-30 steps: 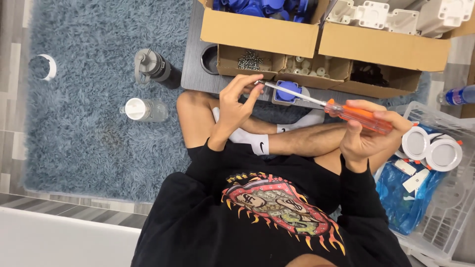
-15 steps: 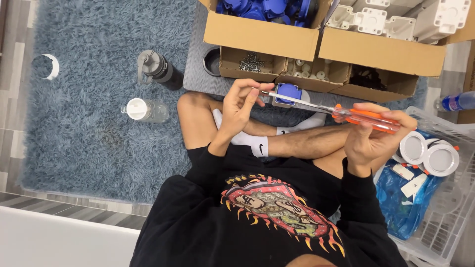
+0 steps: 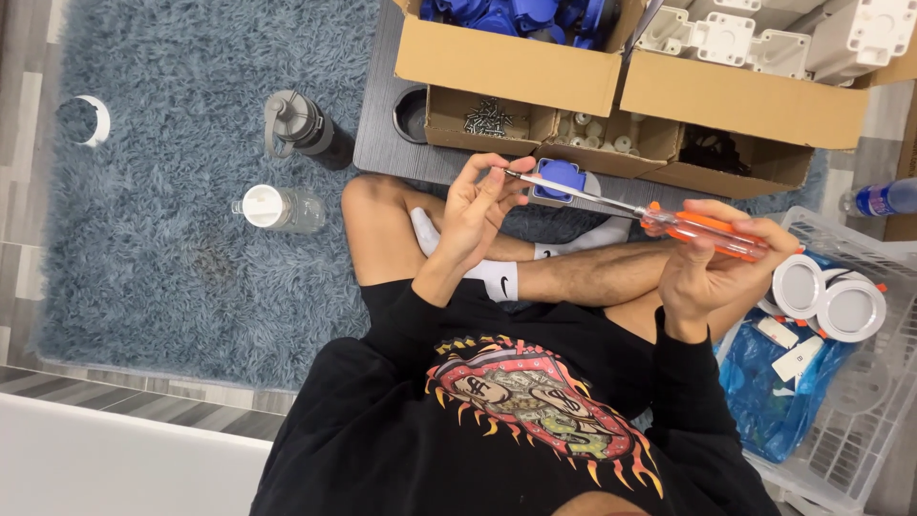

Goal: Assembling plastic electrical boxes by attaching components and using a screwdriver to fasten them.

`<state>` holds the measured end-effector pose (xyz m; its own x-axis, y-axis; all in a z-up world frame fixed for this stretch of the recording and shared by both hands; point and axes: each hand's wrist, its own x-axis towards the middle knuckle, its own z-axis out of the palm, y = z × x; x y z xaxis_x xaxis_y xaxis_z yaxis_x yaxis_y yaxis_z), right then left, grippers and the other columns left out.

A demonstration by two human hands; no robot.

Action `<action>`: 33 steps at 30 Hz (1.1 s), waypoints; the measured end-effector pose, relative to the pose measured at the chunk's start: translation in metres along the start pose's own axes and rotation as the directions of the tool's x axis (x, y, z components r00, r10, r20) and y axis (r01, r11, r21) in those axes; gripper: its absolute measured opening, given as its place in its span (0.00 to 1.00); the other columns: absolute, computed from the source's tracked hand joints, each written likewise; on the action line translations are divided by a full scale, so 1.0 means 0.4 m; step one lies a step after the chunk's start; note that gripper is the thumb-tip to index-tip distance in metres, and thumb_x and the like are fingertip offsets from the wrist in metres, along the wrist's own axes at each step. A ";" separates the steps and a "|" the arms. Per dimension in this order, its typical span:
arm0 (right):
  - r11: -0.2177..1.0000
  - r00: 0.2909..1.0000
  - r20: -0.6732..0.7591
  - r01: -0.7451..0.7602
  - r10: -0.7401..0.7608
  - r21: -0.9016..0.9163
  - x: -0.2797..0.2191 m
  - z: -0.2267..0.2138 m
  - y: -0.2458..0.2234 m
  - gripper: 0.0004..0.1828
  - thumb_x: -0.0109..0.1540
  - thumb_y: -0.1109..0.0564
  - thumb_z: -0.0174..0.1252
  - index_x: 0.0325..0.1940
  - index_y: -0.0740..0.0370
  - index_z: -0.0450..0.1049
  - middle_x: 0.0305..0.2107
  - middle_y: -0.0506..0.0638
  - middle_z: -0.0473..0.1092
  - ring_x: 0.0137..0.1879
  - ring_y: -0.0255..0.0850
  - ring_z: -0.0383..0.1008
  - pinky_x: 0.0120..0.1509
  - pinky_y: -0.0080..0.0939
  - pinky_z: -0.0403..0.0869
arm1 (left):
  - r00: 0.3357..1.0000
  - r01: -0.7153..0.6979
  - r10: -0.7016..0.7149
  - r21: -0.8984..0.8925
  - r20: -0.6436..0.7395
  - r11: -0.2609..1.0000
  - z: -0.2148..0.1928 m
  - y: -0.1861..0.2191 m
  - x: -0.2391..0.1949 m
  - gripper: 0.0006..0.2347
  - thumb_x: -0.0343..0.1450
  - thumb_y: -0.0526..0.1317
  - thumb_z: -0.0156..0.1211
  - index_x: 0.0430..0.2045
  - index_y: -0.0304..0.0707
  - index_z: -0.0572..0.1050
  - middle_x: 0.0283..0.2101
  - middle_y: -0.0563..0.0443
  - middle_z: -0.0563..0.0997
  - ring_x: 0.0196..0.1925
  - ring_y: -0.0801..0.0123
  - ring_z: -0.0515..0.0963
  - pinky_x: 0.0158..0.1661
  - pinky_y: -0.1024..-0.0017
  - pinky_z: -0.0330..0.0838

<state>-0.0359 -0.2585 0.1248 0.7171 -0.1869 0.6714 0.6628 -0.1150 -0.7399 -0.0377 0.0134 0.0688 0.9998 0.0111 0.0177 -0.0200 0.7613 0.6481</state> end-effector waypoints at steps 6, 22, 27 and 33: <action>0.994 0.993 0.113 -0.025 0.037 -0.107 0.041 0.028 -0.080 0.25 0.74 0.47 0.59 0.59 0.57 0.51 0.46 0.81 0.71 0.39 0.62 0.76 0.45 0.53 0.78 | 1.000 0.005 -0.005 -0.041 0.001 0.999 -0.008 -0.010 0.002 0.05 0.84 0.38 0.58 0.50 0.38 0.75 0.61 0.26 0.81 0.60 0.51 0.86 0.56 0.69 0.84; 0.992 0.986 0.156 -0.076 0.059 0.100 0.148 -0.024 -0.050 0.35 0.80 0.68 0.55 0.86 0.45 0.51 0.81 0.54 0.50 0.55 0.77 0.69 0.58 0.88 0.81 | 0.955 -0.263 0.214 0.257 0.206 0.930 0.039 -0.022 0.003 0.02 0.80 0.28 0.61 0.44 0.29 0.76 0.52 0.30 0.84 0.57 0.51 0.87 0.58 0.66 0.89; 0.991 0.980 0.200 -0.040 0.014 0.125 0.175 -0.113 0.038 0.36 0.87 0.76 0.52 0.90 0.44 0.51 0.57 0.96 0.67 0.47 0.89 0.75 0.61 0.95 0.85 | 0.841 -0.542 0.283 0.715 0.462 0.442 0.070 0.028 0.021 0.13 0.82 0.41 0.62 0.60 0.38 0.77 0.62 0.46 0.83 0.66 0.57 0.82 0.70 0.61 0.77; 0.987 0.920 0.382 0.134 -0.091 -0.087 0.285 0.008 -0.086 0.12 0.87 0.69 0.52 0.61 0.89 0.64 0.52 0.80 0.69 0.47 0.76 0.81 0.52 0.71 0.87 | 0.716 -0.660 0.358 0.749 0.599 0.067 0.037 -0.050 0.056 0.12 0.79 0.37 0.69 0.56 0.36 0.78 0.60 0.45 0.80 0.65 0.48 0.80 0.68 0.54 0.75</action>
<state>0.0236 -0.2727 0.2269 0.6812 0.2115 0.7009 0.7318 -0.2236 -0.6438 -0.0149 -0.0112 0.0673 0.7052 -0.1079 0.7008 -0.6656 -0.4414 0.6018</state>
